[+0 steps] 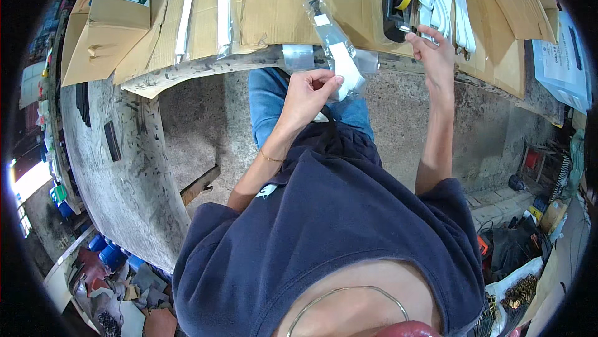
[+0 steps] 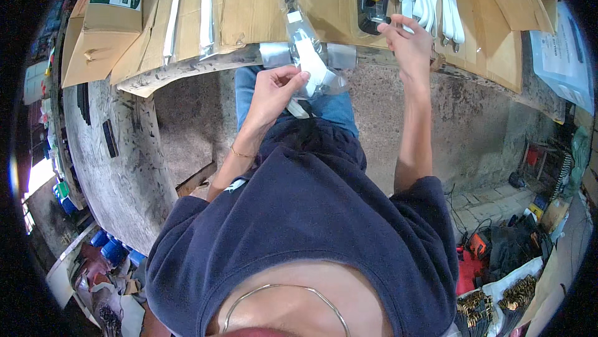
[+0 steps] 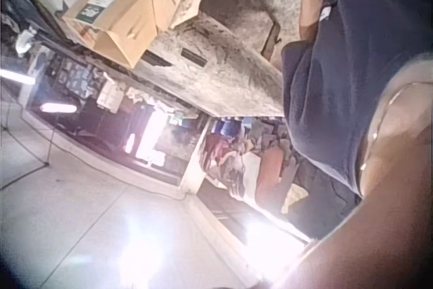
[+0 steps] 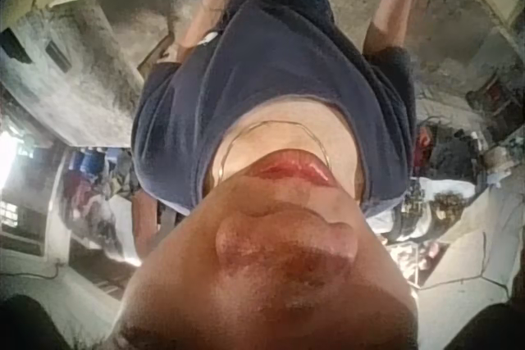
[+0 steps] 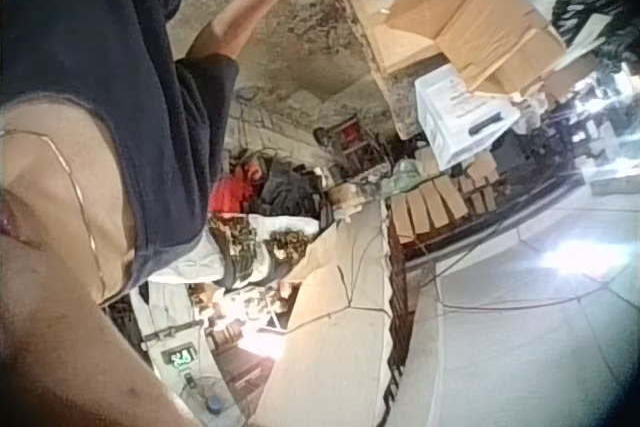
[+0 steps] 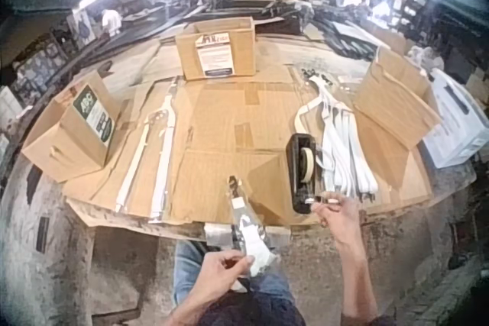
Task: The recorder uses a tape dispenser to apply tape to white straps or harnesses on a workbench.
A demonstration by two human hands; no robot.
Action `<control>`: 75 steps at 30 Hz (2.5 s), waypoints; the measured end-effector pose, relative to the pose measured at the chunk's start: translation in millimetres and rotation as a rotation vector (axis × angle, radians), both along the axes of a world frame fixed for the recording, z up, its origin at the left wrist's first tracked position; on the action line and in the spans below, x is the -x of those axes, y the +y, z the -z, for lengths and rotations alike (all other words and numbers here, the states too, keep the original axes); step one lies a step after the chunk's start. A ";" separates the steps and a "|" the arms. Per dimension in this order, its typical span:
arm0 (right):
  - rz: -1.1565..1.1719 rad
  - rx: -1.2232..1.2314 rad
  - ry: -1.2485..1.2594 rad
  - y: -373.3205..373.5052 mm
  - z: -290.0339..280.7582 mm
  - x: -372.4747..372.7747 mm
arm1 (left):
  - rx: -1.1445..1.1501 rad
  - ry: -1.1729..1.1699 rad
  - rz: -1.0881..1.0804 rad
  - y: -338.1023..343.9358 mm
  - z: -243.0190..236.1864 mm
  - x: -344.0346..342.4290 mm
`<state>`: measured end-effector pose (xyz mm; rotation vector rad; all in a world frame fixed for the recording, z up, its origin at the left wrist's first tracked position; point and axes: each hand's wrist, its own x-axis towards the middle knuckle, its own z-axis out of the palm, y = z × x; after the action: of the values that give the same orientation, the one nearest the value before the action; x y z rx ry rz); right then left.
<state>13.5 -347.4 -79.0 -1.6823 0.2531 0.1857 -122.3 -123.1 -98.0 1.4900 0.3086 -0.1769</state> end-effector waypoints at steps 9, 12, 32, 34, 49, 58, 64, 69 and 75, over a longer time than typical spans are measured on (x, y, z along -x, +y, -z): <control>-0.128 0.175 -0.118 -3.6 15.1 5.9 | 0.026 0.056 -0.018 -3.9 -1.1 -0.4; -0.176 0.438 -0.239 8.8 5.7 12.2 | 0.081 0.068 -0.062 -6.5 -1.6 1.5; -0.177 -0.364 0.071 54.7 -20.0 94.3 | 0.058 -0.021 -0.151 -13.6 0.0 1.5; -0.179 -0.526 0.244 52.3 -20.6 94.5 | 0.076 0.004 -0.139 -13.2 1.9 1.9; -0.157 -0.375 0.267 71.1 -8.7 101.5 | 0.111 -0.055 -0.161 -13.1 8.3 5.1; -0.214 -0.018 -0.059 74.8 1.5 105.7 | 0.115 -0.036 -0.126 -11.1 3.5 6.6; -0.193 0.141 -0.138 75.3 -1.0 106.8 | 0.045 -0.074 -0.112 -11.2 11.8 8.3; -0.303 0.060 -0.182 57.8 0.5 79.8 | 0.088 -0.081 -0.114 -15.3 1.1 9.8; -0.495 -0.091 0.036 51.9 -3.5 67.5 | 0.032 -0.075 -0.135 -13.7 -6.6 9.0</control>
<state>-54.0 -295.5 -75.5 -1.6274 -0.1490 0.5869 -131.4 -136.9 -91.4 1.4348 0.3433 -0.0184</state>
